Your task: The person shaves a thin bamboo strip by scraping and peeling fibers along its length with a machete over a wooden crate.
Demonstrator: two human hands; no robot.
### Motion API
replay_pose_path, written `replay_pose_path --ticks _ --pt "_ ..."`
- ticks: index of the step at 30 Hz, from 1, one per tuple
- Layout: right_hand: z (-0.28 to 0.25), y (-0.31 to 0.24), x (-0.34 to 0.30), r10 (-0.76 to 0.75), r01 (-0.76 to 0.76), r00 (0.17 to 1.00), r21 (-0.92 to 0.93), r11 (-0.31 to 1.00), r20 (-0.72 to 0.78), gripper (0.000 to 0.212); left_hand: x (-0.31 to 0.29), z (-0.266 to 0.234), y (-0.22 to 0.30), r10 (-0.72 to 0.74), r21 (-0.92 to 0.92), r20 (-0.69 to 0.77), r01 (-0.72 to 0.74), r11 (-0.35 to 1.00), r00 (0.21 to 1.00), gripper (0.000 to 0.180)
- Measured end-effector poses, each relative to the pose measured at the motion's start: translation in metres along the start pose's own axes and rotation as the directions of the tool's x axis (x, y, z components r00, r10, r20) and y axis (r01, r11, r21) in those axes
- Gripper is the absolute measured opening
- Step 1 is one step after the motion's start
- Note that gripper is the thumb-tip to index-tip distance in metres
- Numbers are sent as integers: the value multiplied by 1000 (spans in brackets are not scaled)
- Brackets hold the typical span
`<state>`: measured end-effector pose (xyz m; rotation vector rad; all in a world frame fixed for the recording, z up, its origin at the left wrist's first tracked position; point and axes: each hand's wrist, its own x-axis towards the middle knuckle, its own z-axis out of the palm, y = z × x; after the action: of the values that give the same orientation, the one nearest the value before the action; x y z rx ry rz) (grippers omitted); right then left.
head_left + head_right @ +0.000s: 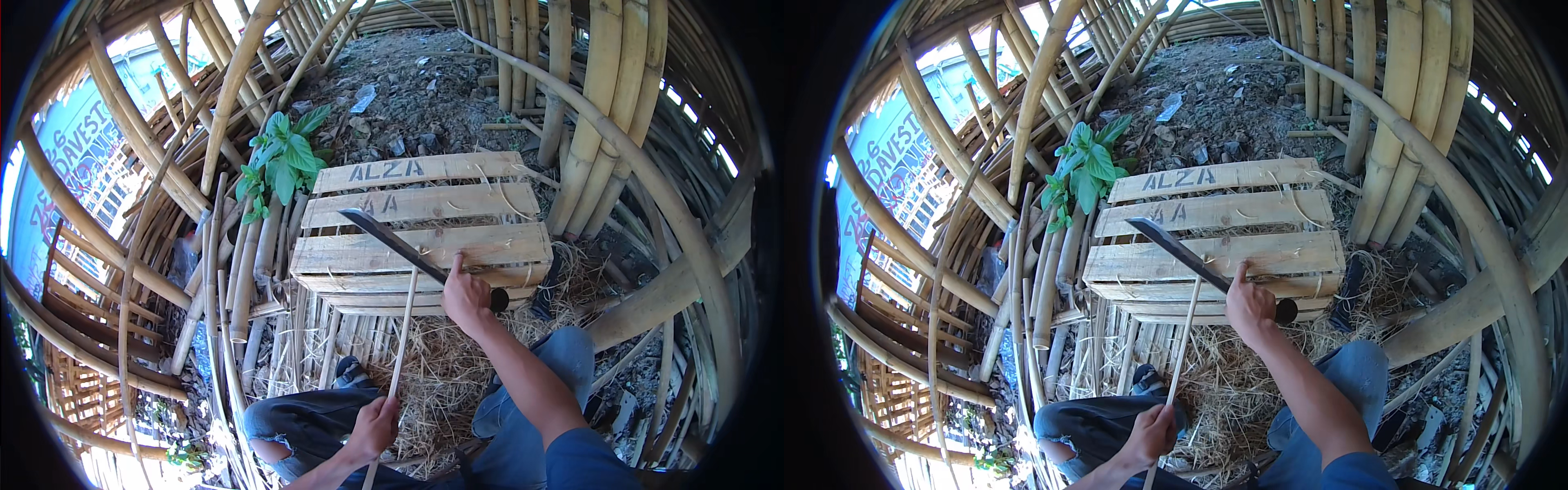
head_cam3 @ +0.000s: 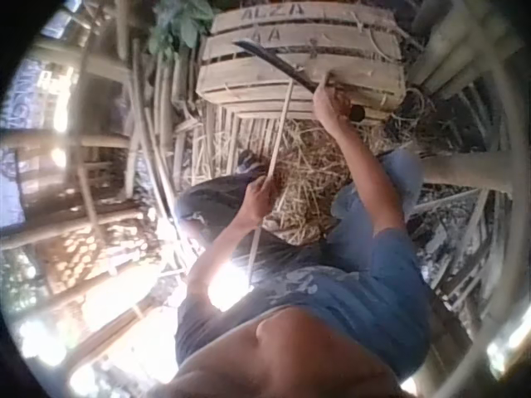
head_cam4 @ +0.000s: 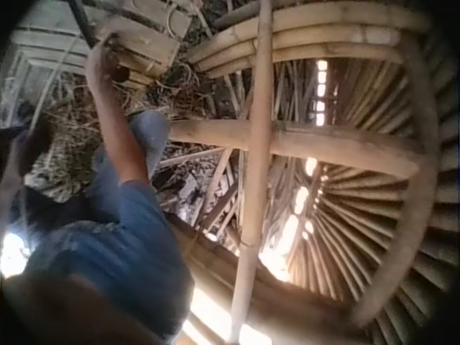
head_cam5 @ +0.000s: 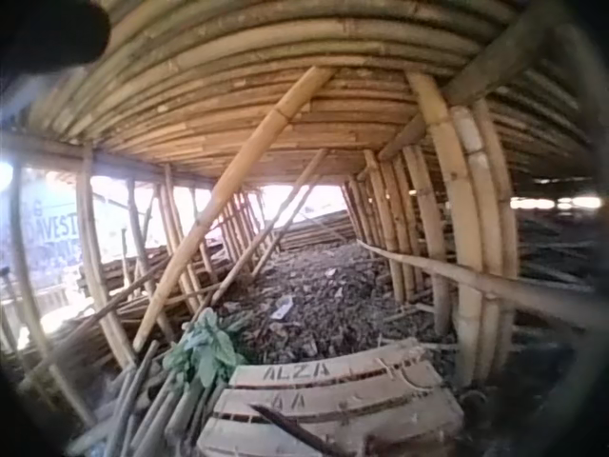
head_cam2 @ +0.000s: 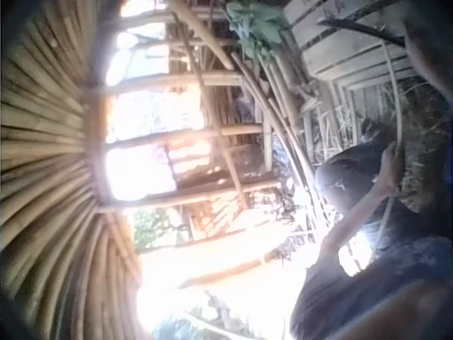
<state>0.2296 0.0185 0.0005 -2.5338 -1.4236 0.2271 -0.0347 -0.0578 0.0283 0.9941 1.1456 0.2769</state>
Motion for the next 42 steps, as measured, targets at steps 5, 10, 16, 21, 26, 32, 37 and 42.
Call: replay_pose_path --ticks 5,10,16,21,26,32,37,42 --pt "2 1 1 24 -23 1000 78 997 -11 76 -31 -18 -12 -197 -88 79 204 975 977 31" --pt "15 4 -2 151 -125 987 313 941 -59 76 -10 -25 2 -60 -108 3 60 992 998 33" --pt "10 10 -6 87 -78 996 331 940 -12 78 84 -14 62 -221 -205 185 257 944 958 48" --pt "14 11 -3 65 -68 998 218 974 18 82 138 2 79 -197 -291 317 292 911 928 54" --pt "16 10 -1 38 -31 998 151 988 -46 71 134 15 70 -191 -356 378 333 873 906 53" --pt "3 4 -4 40 -44 998 82 996 53 76 118 10 62 -198 -330 343 315 890 918 55" --pt "9 6 -4 4 -4 1000 49 999 -10 80 106 15 54 -181 -332 318 288 899 931 55" --pt "5 3 -6 15 -15 1000 31 999 2 79 97 17 47 -194 -321 293 288 902 936 54"
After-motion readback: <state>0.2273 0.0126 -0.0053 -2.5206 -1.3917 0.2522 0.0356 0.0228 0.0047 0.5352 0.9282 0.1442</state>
